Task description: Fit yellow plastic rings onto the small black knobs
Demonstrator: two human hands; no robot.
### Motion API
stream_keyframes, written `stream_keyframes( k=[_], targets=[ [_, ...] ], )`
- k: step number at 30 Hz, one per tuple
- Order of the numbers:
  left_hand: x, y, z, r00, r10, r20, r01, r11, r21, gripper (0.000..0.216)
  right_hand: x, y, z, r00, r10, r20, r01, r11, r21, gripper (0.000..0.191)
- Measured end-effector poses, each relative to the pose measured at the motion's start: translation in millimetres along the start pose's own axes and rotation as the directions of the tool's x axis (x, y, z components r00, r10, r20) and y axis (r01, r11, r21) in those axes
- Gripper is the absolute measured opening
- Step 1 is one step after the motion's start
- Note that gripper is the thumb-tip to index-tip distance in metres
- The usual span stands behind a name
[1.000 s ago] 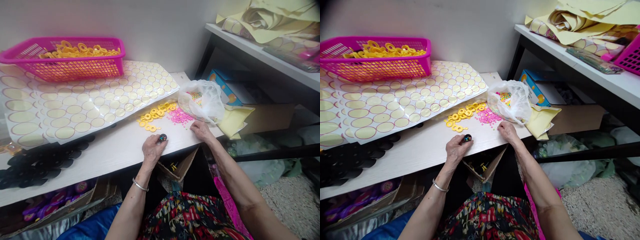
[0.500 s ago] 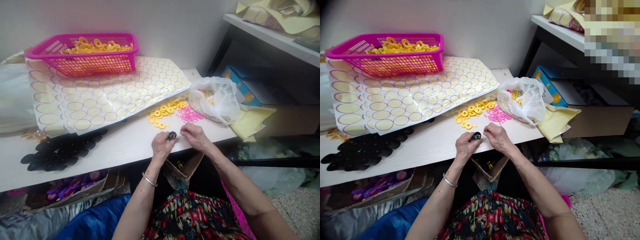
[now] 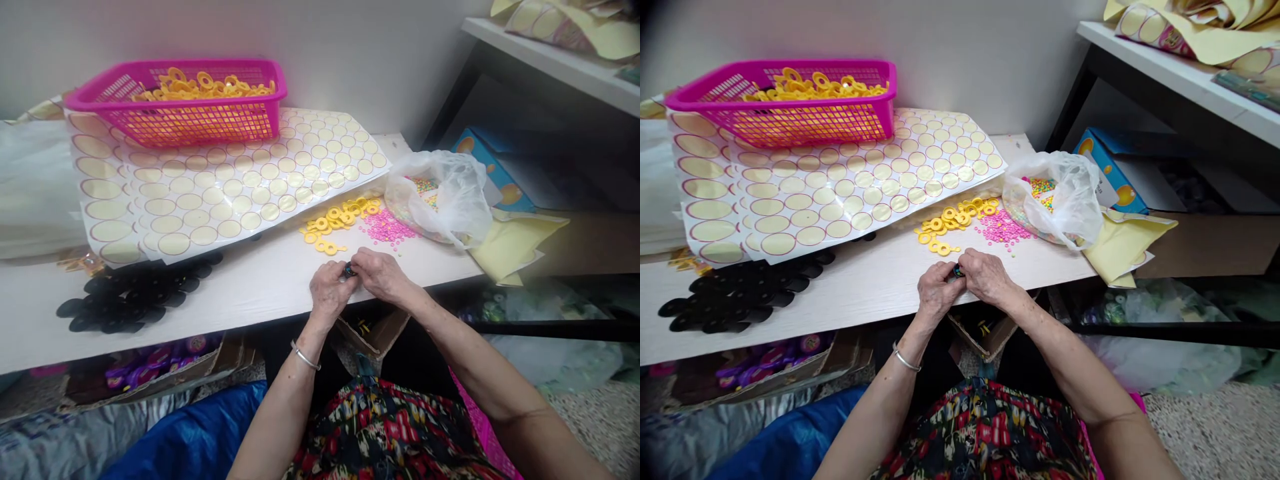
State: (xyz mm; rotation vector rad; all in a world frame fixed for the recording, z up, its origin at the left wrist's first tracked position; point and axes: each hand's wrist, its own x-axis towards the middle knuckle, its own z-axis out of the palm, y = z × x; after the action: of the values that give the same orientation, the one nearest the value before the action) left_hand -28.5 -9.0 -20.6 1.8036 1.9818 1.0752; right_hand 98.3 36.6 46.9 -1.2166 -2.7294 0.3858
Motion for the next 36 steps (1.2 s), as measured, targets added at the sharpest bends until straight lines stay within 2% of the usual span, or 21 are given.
stream_keyframes(
  k=[8, 10, 13, 16, 18, 20, 22, 27, 32, 36],
  targets=[
    [1, 4, -6, 1.0, -0.006, 0.029, 0.006, 1.0, 0.0, 0.01, 4, -8, -7, 0.998, -0.032, 0.055, 0.038, 0.993, -0.114, 0.02],
    [2, 3, -5, 1.0, -0.003, 0.024, 0.003, 1.0, -0.003, 0.011, 4, -7, -7, 0.998, -0.041, 0.045, 0.045, 0.995, -0.084, 0.019],
    [3, 1, -3, 1.0, -0.004, -0.007, 0.004, 1.0, -0.007, 0.015, 2, 7, -4, 1.0, -0.025, -0.019, 0.026, 0.997, 0.069, 0.017],
    [3, 1, -2, 1.0, 0.006, -0.02, -0.007, 1.0, -0.017, 0.019, -1, 33, 0, 0.974, 0.148, -0.171, -0.118, 0.978, 0.175, 0.012],
    [2, 2, -3, 1.0, 0.015, -0.018, -0.015, 0.999, -0.028, 0.018, -3, 50, 2, 0.904, 0.34, -0.258, -0.317, 0.94, 0.127, 0.013],
    [2, 4, -5, 1.0, 0.017, -0.02, -0.018, 0.999, -0.034, 0.017, -5, 63, 2, 0.838, 0.466, -0.283, -0.472, 0.88, 0.05, 0.016],
    [2, 5, -6, 1.0, 0.017, -0.024, -0.017, 0.999, -0.033, 0.016, -7, 70, 3, 0.823, 0.502, -0.265, -0.52, 0.854, 0.001, 0.018],
    [2, 3, -5, 0.999, 0.017, -0.034, -0.019, 0.999, -0.045, 0.017, -10, 76, 6, 0.829, 0.49, -0.27, -0.502, 0.865, 0.03, 0.019],
    [2, 0, -3, 0.999, 0.029, -0.044, -0.032, 0.998, -0.061, 0.02, -17, 93, 13, 0.768, 0.524, -0.367, -0.483, 0.851, 0.206, 0.021],
    [2, 0, -2, 0.998, 0.017, -0.057, -0.021, 0.998, -0.055, 0.019, -24, 103, 20, 0.802, 0.491, -0.341, -0.42, 0.869, 0.264, 0.016]
  ],
)
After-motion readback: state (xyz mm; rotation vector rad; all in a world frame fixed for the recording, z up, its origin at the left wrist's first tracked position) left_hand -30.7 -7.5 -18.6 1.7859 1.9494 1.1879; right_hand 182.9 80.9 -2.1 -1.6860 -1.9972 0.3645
